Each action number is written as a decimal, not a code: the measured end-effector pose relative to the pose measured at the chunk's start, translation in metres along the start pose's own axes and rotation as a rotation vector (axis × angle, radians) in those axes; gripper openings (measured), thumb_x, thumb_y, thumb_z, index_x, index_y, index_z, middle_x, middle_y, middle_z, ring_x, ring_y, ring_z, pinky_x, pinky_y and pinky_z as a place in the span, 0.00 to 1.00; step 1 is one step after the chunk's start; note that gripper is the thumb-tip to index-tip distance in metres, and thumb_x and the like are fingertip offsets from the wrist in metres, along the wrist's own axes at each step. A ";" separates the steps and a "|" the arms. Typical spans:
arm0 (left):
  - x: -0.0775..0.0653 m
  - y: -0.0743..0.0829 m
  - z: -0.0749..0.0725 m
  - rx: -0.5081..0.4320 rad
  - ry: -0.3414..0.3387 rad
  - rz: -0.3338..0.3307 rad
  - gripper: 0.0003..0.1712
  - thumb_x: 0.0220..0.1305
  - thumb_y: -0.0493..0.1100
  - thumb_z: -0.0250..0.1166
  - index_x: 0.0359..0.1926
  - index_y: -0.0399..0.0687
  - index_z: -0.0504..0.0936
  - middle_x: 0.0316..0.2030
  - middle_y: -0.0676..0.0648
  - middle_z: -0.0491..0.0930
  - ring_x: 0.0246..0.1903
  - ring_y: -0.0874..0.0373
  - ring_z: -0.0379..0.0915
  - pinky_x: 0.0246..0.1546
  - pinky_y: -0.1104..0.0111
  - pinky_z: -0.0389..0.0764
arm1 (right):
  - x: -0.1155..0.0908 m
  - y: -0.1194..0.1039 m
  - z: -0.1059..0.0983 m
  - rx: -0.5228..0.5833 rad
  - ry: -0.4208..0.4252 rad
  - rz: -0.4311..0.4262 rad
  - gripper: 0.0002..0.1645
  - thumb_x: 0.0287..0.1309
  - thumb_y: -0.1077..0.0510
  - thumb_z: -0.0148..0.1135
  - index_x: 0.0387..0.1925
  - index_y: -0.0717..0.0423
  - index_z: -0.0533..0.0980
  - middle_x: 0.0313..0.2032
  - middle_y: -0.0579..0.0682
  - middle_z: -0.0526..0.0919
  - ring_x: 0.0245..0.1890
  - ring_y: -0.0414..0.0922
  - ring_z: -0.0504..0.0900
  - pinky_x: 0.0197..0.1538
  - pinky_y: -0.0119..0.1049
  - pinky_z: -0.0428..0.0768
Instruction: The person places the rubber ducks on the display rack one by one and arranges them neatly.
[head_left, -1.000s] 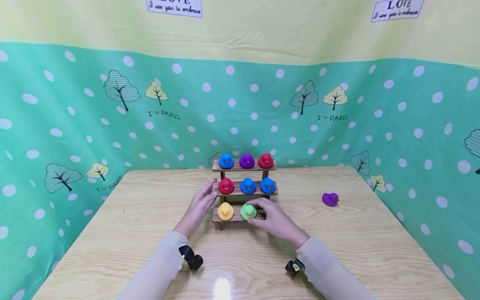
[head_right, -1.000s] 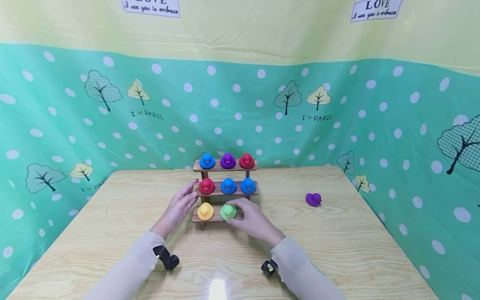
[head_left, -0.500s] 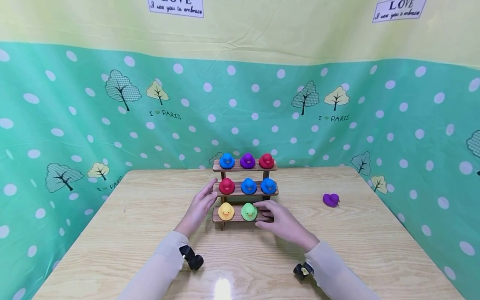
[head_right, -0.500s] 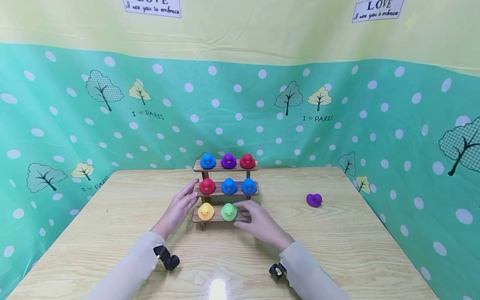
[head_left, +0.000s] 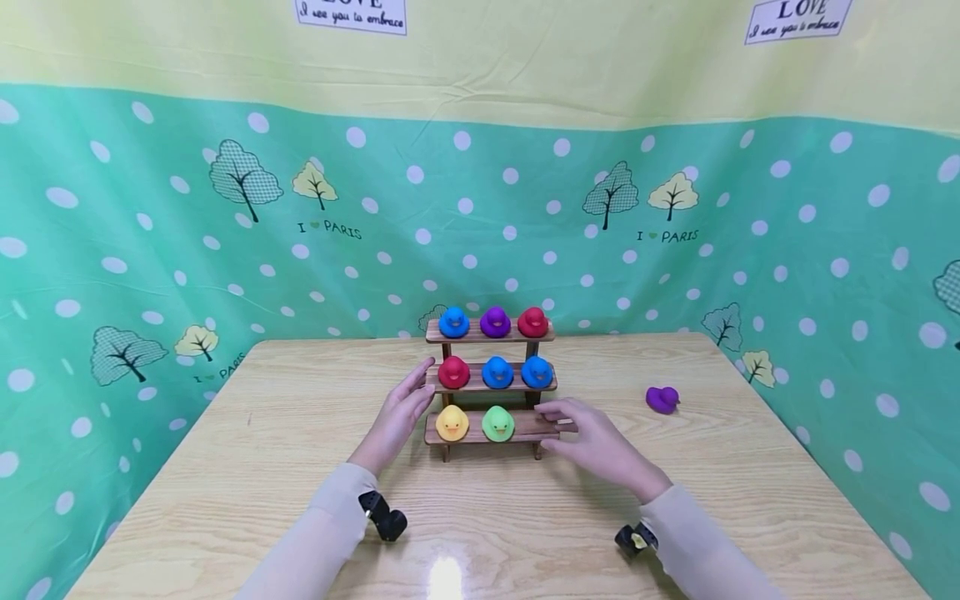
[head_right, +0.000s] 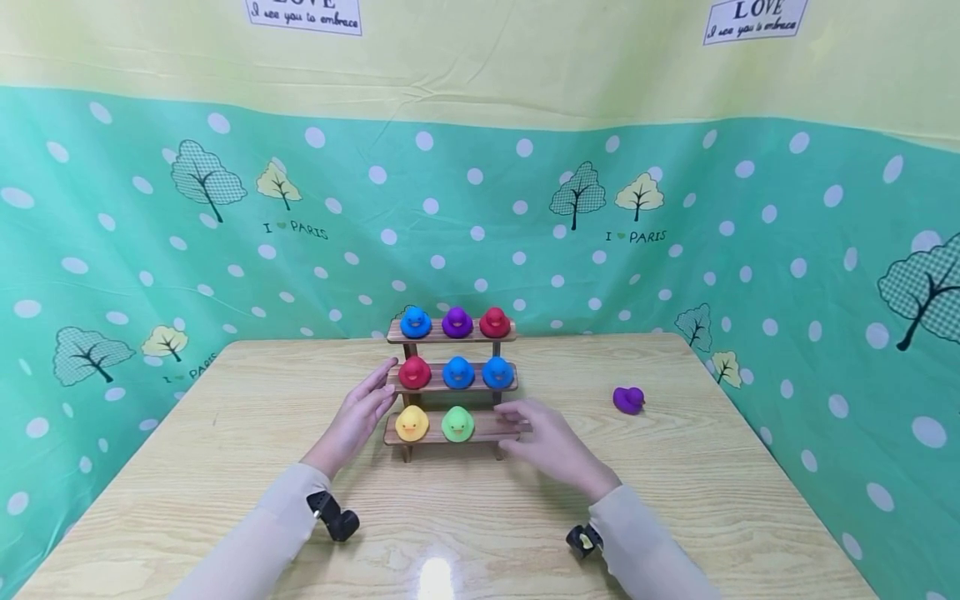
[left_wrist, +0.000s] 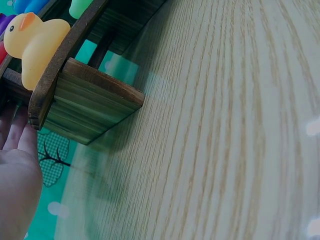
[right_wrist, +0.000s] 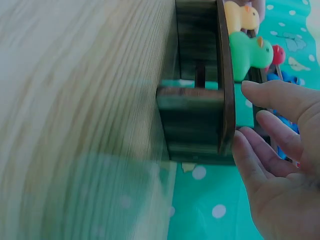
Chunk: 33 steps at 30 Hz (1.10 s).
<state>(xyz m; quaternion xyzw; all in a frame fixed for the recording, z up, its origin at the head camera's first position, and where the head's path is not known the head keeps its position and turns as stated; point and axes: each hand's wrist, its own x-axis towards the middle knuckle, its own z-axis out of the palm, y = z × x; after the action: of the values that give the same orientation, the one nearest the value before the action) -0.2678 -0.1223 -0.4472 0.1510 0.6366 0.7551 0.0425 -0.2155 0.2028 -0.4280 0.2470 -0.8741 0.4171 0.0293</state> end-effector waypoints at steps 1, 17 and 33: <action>0.000 0.000 0.000 -0.003 0.000 0.000 0.33 0.78 0.39 0.50 0.78 0.39 0.52 0.78 0.40 0.42 0.77 0.49 0.35 0.74 0.59 0.53 | -0.001 0.002 -0.002 0.002 0.001 -0.003 0.27 0.60 0.60 0.71 0.61 0.55 0.77 0.56 0.51 0.80 0.55 0.51 0.79 0.58 0.48 0.80; 0.000 -0.001 -0.001 -0.003 0.003 -0.009 0.33 0.78 0.40 0.50 0.78 0.40 0.52 0.78 0.42 0.43 0.77 0.51 0.36 0.74 0.59 0.54 | -0.008 0.034 -0.042 -0.089 0.087 0.057 0.26 0.59 0.65 0.69 0.60 0.60 0.76 0.57 0.57 0.80 0.55 0.56 0.80 0.60 0.54 0.78; 0.001 -0.002 -0.002 -0.006 0.010 -0.021 0.33 0.78 0.39 0.50 0.78 0.42 0.53 0.78 0.41 0.41 0.77 0.50 0.36 0.74 0.61 0.55 | -0.008 0.082 -0.097 -0.162 0.205 0.235 0.28 0.66 0.60 0.64 0.65 0.63 0.71 0.62 0.66 0.74 0.61 0.65 0.72 0.63 0.59 0.74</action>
<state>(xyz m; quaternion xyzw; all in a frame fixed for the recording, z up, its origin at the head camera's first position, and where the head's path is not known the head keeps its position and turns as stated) -0.2695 -0.1231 -0.4493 0.1407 0.6360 0.7573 0.0477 -0.2613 0.3217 -0.4255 0.0964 -0.9201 0.3690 0.0891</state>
